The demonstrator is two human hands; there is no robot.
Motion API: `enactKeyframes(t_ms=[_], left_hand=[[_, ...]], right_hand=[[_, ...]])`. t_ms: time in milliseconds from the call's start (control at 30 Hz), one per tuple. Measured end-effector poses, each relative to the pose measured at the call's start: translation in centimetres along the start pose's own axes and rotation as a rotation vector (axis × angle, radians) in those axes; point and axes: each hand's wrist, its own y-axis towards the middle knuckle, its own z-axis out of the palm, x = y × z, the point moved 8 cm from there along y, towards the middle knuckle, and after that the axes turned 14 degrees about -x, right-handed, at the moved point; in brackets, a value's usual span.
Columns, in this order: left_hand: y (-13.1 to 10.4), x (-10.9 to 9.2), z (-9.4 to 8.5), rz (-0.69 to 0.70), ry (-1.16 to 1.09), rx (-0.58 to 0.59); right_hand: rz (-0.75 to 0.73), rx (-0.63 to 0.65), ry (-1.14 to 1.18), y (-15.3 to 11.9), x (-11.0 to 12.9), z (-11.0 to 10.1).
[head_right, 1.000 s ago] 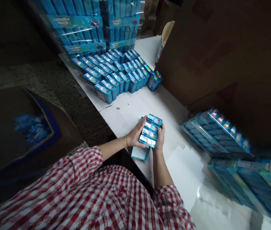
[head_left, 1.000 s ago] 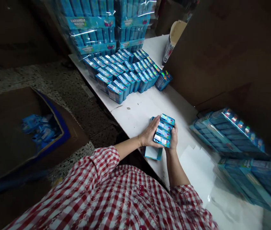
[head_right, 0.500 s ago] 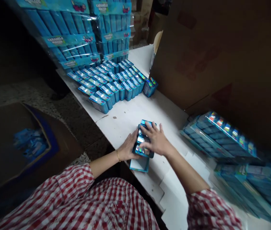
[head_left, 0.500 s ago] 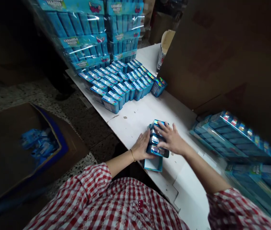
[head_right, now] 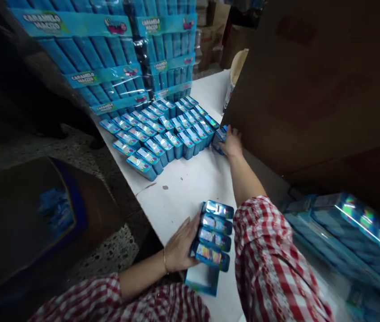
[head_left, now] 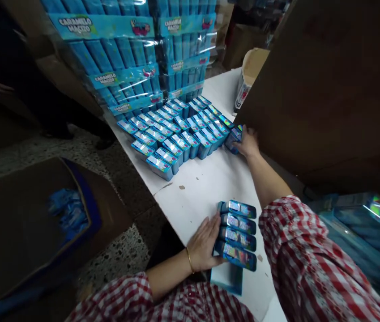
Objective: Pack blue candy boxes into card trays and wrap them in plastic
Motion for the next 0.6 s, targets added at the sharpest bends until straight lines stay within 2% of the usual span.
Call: enactKeyframes(t_ms=[67, 100, 167, 267, 300, 367, 400, 467, 533, 600], left_hand=[[0.2, 0.2, -0.1, -0.022, -0.011, 0.007], [0.3, 0.4, -0.2, -0.035, -0.020, 0.005], [0.5, 0.7, -0.4, -0.044, -0.043, -0.012], [0.0, 0.5, -0.7, -0.016, -0.096, -0.023], [-0.4, 0.4, -0.9, -0.018, -0.106, -0.036], [-1.9, -0.1, -1.7, -0.039, -0.107, -0.084], [-2.8, -0.4, -2.1, -0.053, -0.099, -0.115], [-4.7, -1.1, -2.6, -0.071, -0.088, -0.164], [-6.2, -1.8, -2.6, -0.075, -0.096, -0.197], [-7.1, -2.2, -2.4, -0.072, -0.128, -0.227]], right_hand=[[-0.029, -0.020, 0.008, -2.8, 0.0, -3.2], [-0.035, -0.034, 0.015, -4.6, -0.1, -5.7], [-0.036, -0.093, 0.049, -9.0, 0.0, -12.1], [-0.097, -0.246, 0.210, -17.6, 1.3, -23.1], [-0.098, -0.268, 0.259, -20.8, 1.8, -26.1], [-0.074, -0.275, 0.330, -27.1, 2.9, -30.0], [-0.087, -0.262, 0.349, -29.9, 3.8, -30.9], [-0.169, -0.230, 0.382, -34.6, 5.9, -30.6], [-0.282, -0.194, 0.383, -37.6, 8.0, -28.4], [-0.380, -0.163, 0.333, -39.3, 9.4, -25.4]])
